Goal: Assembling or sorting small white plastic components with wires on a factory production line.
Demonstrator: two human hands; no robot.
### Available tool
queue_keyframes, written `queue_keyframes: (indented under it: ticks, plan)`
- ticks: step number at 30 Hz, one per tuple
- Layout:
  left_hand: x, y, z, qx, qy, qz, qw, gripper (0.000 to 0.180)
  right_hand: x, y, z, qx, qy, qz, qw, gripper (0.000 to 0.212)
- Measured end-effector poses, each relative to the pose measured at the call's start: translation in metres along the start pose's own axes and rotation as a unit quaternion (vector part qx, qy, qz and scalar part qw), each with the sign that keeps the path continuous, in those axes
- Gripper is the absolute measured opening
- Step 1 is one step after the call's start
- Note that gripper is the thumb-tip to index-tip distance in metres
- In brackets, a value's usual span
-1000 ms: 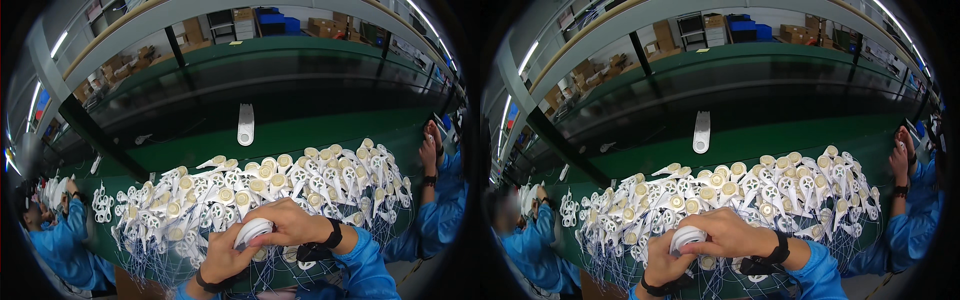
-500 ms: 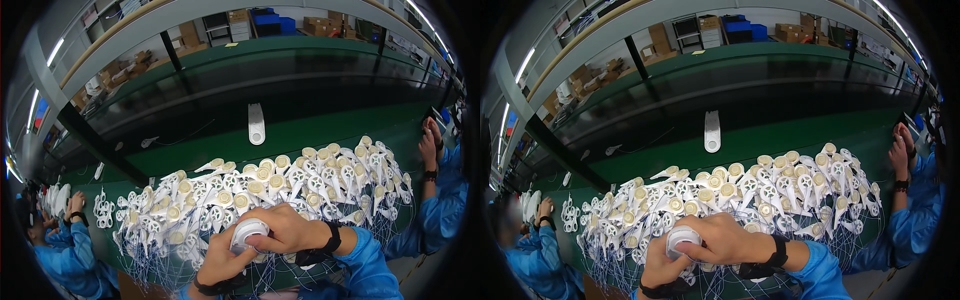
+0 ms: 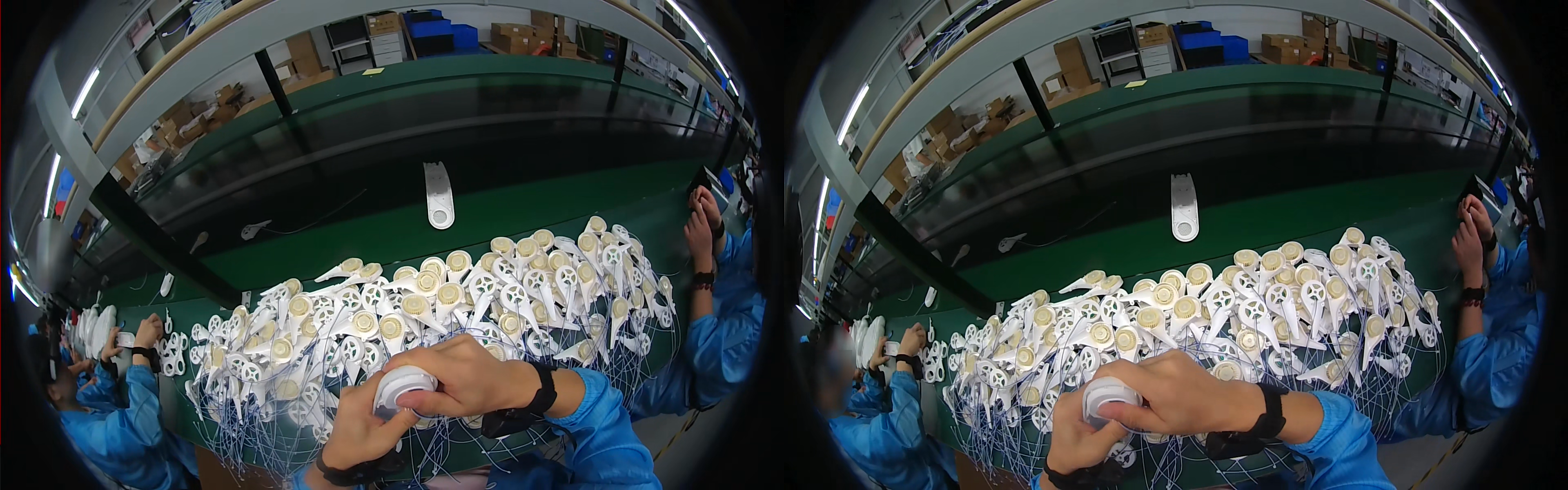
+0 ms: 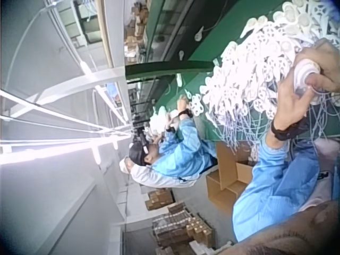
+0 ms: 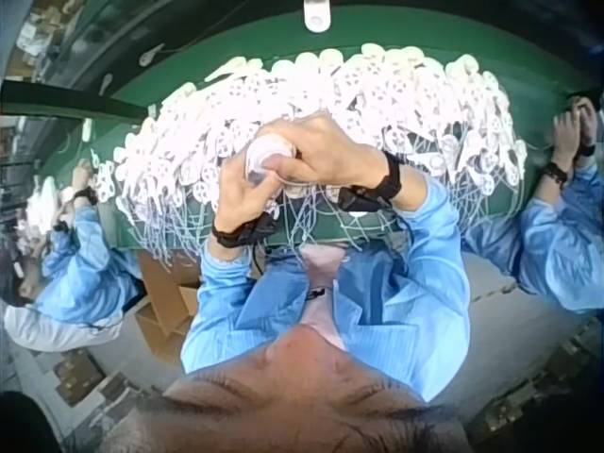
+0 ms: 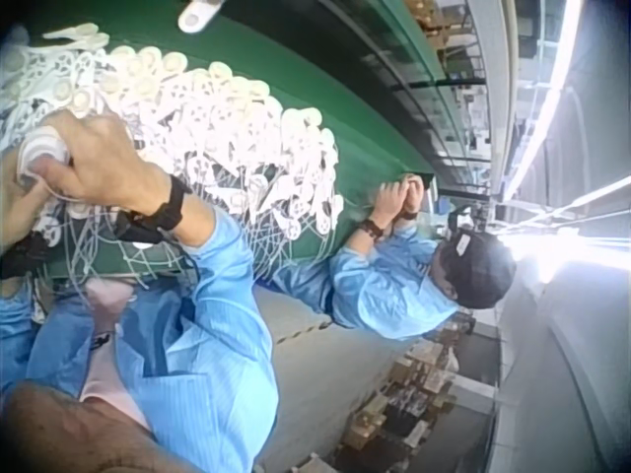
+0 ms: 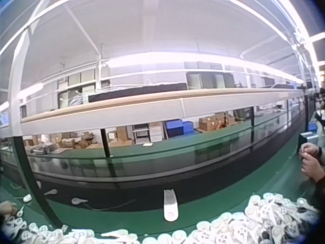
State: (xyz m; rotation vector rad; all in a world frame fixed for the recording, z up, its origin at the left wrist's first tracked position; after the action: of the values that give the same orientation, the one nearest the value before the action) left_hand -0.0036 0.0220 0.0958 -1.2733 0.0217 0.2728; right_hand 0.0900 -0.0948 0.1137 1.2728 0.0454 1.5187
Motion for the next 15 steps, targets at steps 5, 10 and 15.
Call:
queue_keyframes:
  ticks: [5, 10, 15]
  plan:
    - [0.006, 0.008, 0.000, -0.052, 0.013, 0.039, 0.998, 0.044, 0.003, 0.002, 0.004, 0.052, -0.021, -0.067, 0.996, 0.034]
    - [0.012, -0.003, 0.001, -0.096, 0.008, -0.124, 0.988, 0.089, 0.002, -0.006, 0.016, 0.056, -0.039, -0.135, 0.988, 0.032]
    - [0.007, -0.009, 0.023, -0.028, -0.119, -0.139, 0.983, 0.105, -0.001, -0.028, 0.064, 0.071, -0.179, -0.245, 0.950, 0.021]
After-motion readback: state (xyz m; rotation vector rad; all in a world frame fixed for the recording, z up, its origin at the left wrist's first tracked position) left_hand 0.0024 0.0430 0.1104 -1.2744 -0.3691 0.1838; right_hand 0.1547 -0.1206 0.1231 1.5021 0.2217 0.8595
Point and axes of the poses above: each hand's wrist, its own x-axis towards the middle knuckle, its own z-axis out of the back of the hand, y = z × x, the point moved 5 cm from there along x, towards the middle knuckle, and after that the axes turned 13 degrees about z, right-handed, at the moved point
